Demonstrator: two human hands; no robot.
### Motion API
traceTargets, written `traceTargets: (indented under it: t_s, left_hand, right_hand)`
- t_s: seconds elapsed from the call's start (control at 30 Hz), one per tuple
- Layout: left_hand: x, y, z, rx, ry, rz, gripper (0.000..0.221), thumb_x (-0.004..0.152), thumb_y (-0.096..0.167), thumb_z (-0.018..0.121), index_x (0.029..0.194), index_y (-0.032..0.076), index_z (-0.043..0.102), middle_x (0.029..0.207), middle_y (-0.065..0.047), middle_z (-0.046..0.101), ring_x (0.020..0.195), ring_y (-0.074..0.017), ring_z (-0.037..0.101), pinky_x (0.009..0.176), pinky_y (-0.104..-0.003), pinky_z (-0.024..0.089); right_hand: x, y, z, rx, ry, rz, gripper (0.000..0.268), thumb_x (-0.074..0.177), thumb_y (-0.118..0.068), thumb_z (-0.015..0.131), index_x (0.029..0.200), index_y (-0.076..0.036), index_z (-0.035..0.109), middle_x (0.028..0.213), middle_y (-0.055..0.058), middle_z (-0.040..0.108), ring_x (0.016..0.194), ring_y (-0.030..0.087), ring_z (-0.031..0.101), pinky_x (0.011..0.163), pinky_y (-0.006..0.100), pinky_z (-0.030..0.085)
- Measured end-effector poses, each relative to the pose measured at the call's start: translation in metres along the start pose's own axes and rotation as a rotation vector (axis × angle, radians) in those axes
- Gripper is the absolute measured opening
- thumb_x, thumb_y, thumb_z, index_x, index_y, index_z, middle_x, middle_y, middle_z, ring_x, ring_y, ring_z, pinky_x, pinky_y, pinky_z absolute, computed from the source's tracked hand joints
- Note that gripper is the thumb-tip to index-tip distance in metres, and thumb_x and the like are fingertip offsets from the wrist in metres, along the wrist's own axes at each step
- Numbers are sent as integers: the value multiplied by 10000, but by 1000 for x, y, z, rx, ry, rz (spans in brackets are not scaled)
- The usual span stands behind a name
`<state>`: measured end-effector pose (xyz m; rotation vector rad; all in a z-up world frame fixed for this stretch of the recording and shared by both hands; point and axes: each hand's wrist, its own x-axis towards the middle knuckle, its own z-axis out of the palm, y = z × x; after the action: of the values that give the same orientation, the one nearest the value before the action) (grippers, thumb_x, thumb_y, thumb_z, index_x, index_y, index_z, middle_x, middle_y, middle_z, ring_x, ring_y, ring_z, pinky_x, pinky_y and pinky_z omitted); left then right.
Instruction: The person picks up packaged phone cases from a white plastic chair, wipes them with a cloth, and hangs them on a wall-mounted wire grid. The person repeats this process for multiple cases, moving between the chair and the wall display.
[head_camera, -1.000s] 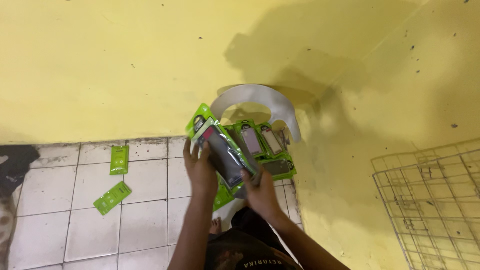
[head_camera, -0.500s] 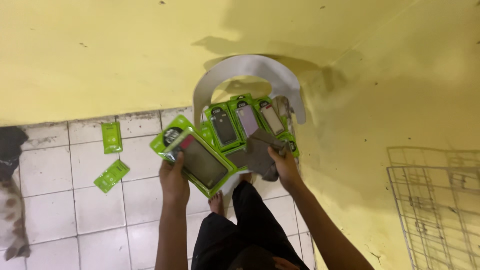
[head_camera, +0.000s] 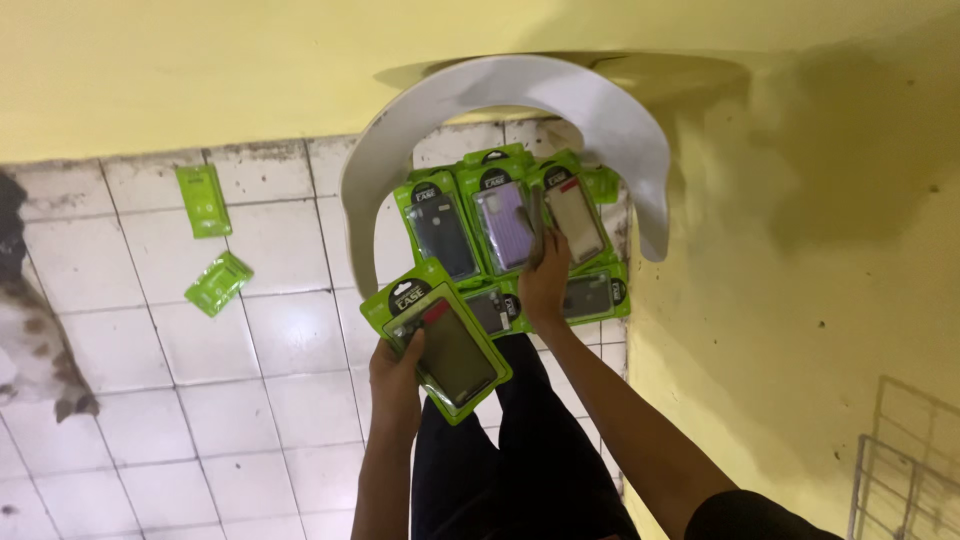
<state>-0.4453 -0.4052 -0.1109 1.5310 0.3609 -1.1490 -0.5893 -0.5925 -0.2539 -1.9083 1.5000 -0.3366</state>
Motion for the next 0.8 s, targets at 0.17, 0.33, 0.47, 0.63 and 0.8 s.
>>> traceTargets:
  t_s: [0.17, 0.33, 0.47, 0.63, 0.8]
  left_hand:
    - [9, 1, 15, 6, 49, -66, 376, 970, 135, 602, 1315, -14, 596, 1233, -106, 695, 1133, -179, 652, 977, -337, 506]
    - [16, -12, 14, -27, 74, -71, 365, 969, 119, 615, 1296, -40, 597, 1209, -124, 695, 1103, -197, 659, 945, -338, 525]
    - [9, -11, 10, -73, 58, -59, 355, 970, 115, 619, 1287, -44, 597, 1203, -134, 698, 1087, -200, 668, 925, -331, 537]
    - [-7, 3, -4, -54, 27, -20, 345, 953, 122, 642, 1259, -36, 617, 1135, -136, 722, 1006, -200, 698, 853, -335, 564]
    - [-41, 20, -41, 30, 2, 0, 322, 951, 137, 673, 1220, -39, 663, 1048, -125, 749, 911, -176, 697, 790, -329, 563]
  right_hand:
    - [8, -9, 13, -147, -95, -125, 693, 841, 23, 701, 1483, 67, 442, 1480, 238, 407, 1403, 407, 389, 1197, 505, 351]
    - [-8, -4, 26, -272, -275, -251, 857, 764, -154, 832, 1464, 59, 385, 1427, 290, 351, 1357, 454, 365, 1131, 562, 332]
    - [-34, -1, 16, -257, -327, -248, 676, 808, -143, 796, 1373, 66, 489, 1425, 291, 384, 1319, 456, 404, 1098, 539, 370]
    - [-53, -21, -7, 82, -316, -158, 298, 955, -194, 679, 1170, 11, 659, 1253, 197, 586, 1195, 333, 571, 1039, 432, 471]
    - [-77, -95, -51, 307, -733, -16, 430, 1089, -397, 512, 1033, -4, 675, 932, 124, 636, 913, 251, 589, 832, 378, 468]
